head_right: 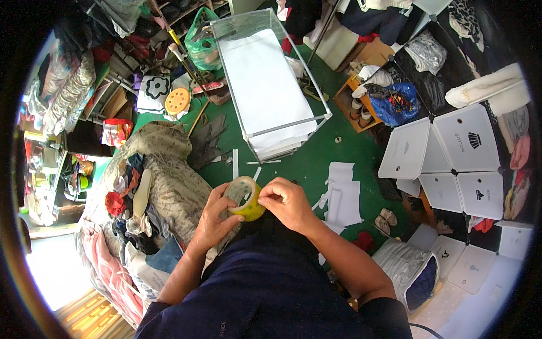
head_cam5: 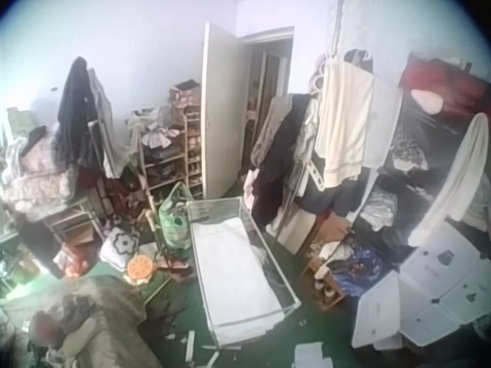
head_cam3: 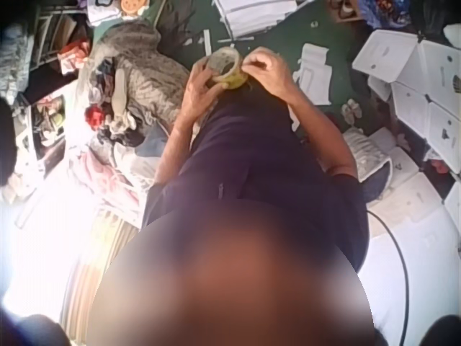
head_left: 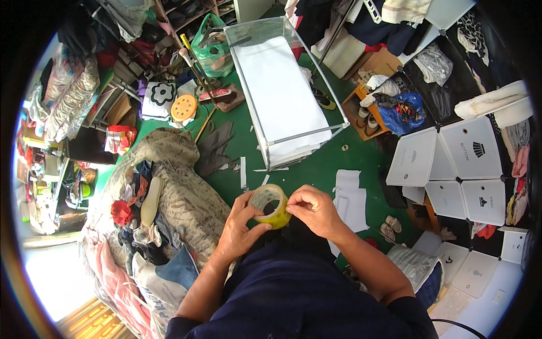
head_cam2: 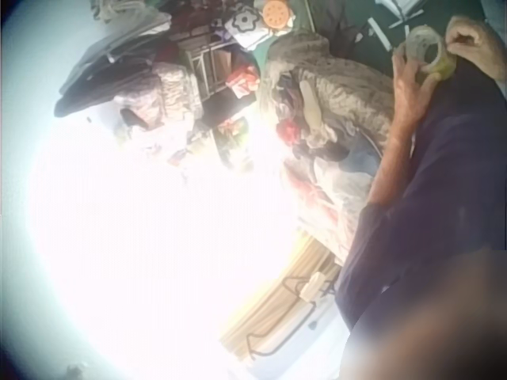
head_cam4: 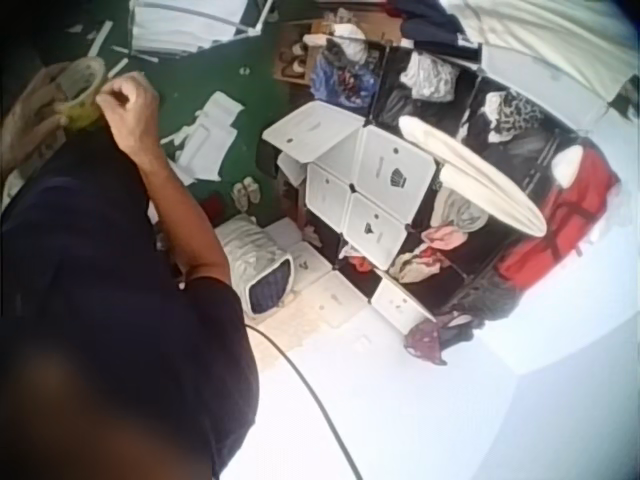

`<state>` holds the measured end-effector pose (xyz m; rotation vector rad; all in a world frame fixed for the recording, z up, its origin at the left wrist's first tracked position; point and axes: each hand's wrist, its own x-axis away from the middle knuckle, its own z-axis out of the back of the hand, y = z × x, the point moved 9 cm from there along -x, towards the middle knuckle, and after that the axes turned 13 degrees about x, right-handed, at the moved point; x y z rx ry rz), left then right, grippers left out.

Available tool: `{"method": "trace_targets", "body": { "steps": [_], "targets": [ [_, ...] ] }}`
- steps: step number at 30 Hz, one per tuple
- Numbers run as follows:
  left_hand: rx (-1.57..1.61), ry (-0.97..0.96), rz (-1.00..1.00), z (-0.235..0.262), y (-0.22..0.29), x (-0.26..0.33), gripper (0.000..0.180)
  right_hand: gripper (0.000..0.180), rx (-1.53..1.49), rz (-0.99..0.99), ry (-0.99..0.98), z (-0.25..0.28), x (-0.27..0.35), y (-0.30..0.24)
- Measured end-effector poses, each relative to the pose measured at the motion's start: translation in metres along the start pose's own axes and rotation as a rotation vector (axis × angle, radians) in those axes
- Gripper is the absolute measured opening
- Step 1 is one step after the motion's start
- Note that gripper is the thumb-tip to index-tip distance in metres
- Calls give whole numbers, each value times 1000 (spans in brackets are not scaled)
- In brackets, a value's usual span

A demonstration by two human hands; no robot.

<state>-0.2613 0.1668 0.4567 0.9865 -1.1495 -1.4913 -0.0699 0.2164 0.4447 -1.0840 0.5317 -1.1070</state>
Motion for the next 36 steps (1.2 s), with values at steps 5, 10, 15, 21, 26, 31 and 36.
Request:
{"method": "trace_targets", "body": {
  "steps": [5,10,15,21,26,31,36],
  "targets": [
    [93,12,18,-8,1,-6,34,13,-160,-29,80,10,1,1],
    [51,-5,8,-12,9,-7,35,12,-74,-51,23,12,8,6],
    [0,-75,-64,-16,13,-4,35,3,-149,-80,-24,12,13,11],
    [37,-121,-60,-19,17,-1,36,7,6,28,-69,18,14,-4],
    [37,-108,-66,-20,17,6,37,10,48,86,-71,17,17,-11],
    [62,-96,-41,-20,17,12,38,9,64,102,-109,14,23,-16],
    [37,-67,-57,-18,9,18,36,8,37,109,-132,13,25,-21]
  ]
}}
